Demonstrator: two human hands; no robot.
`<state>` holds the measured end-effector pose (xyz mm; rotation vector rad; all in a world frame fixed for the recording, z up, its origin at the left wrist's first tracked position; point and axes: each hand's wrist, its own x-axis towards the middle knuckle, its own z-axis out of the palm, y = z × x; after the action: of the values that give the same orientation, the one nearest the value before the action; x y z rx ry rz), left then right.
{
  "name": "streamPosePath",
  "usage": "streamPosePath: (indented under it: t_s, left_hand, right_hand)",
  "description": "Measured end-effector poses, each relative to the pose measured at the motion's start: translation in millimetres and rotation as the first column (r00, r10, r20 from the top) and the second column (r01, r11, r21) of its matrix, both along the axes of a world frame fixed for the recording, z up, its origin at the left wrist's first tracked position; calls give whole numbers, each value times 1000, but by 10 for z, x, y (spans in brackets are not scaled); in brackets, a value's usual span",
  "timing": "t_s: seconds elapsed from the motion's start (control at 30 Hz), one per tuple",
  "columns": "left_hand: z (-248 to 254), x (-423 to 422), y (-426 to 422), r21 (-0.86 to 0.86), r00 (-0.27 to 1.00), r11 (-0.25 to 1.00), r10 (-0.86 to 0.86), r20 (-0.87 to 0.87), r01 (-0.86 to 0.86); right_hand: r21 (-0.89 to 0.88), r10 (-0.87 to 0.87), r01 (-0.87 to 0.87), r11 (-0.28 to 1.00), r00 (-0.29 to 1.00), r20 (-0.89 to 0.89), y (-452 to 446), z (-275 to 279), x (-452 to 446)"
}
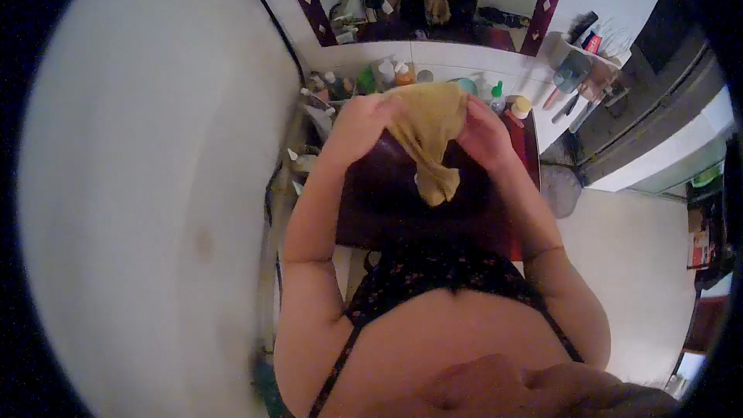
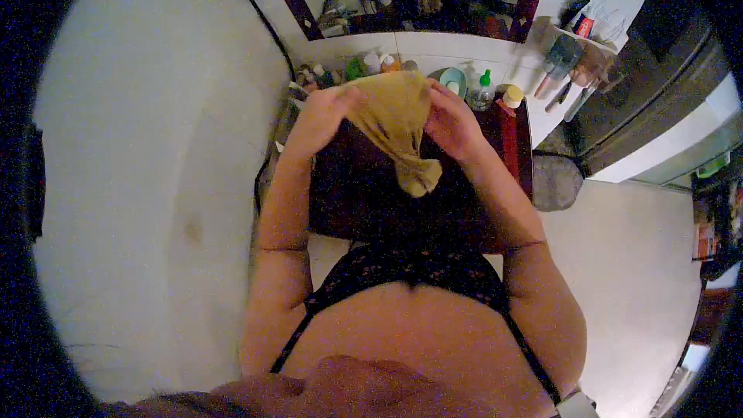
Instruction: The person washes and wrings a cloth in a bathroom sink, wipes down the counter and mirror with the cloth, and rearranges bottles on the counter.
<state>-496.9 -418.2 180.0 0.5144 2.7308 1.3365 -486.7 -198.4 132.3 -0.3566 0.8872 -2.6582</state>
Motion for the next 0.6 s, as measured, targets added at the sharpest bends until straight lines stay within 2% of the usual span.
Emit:
streamPosePath:
  t_s: [0.03,0.07,0.1,0.13,0.17,0.2,0.27,0.33,0.37,0.4,0.43,0.47,0.5,0.53,0.57,0.6]
  left_hand:
    - [-26,-45,-74,15,1000,1000,-5,-24,6]
    - [-93,-63,-112,13,1000,1000,-26,-13,26]
    - [-172,-84,-143,587,984,809,-119,135,17]
    - [-239,-117,-183,938,942,331,-272,196,-99]
    - [-299,-157,-286,969,931,228,-326,166,-94]
    - [-337,-194,-429,970,927,226,-339,163,-88]
    - [-351,-209,-675,987,927,109,-345,146,-115]
    - [-336,-218,-852,977,927,126,-316,204,-172]
    - [-327,-225,-964,905,961,391,-140,239,-169]
    - [-301,-210,-1007,754,974,625,45,222,-201]
    - [-262,-181,-1026,754,973,625,40,229,-203]
    - [-221,-141,-1065,659,989,738,87,122,-146]
    - [-170,-115,-1081,545,993,833,117,1,-98]
    - [-131,-105,-1116,550,993,830,118,0,-98]
    - [-84,-109,-1181,358,985,929,135,-105,-90]
    - [-49,-123,-1250,148,969,984,131,-211,-101]
  right_hand:
    - [-80,-4,5,997,1000,12,-44,-22,14]
    - [-82,-24,26,996,999,23,-63,-107,1]
    - [-30,-141,140,990,989,-38,-33,-206,-90]
    - [15,-249,252,968,962,-113,11,-245,-165]
    - [96,-381,396,913,913,-145,59,-140,-163]
    - [172,-504,533,829,844,-183,125,-2,-145]
    - [110,-647,676,729,732,-214,306,159,-134]
    - [189,-664,710,678,702,-258,477,228,-103]
    - [206,-665,720,662,692,-281,455,293,-63]
    - [221,-666,731,646,681,-304,434,359,-23]
    - [279,-557,694,664,708,-435,367,338,-31]
    - [342,-429,659,670,720,-545,274,309,-22]
    - [392,-395,655,646,726,-563,218,320,15]
    - [394,-391,655,645,726,-566,200,309,45]
    - [557,-270,749,359,655,-706,188,293,58]
    - [601,-99,799,25,600,-794,187,297,36]
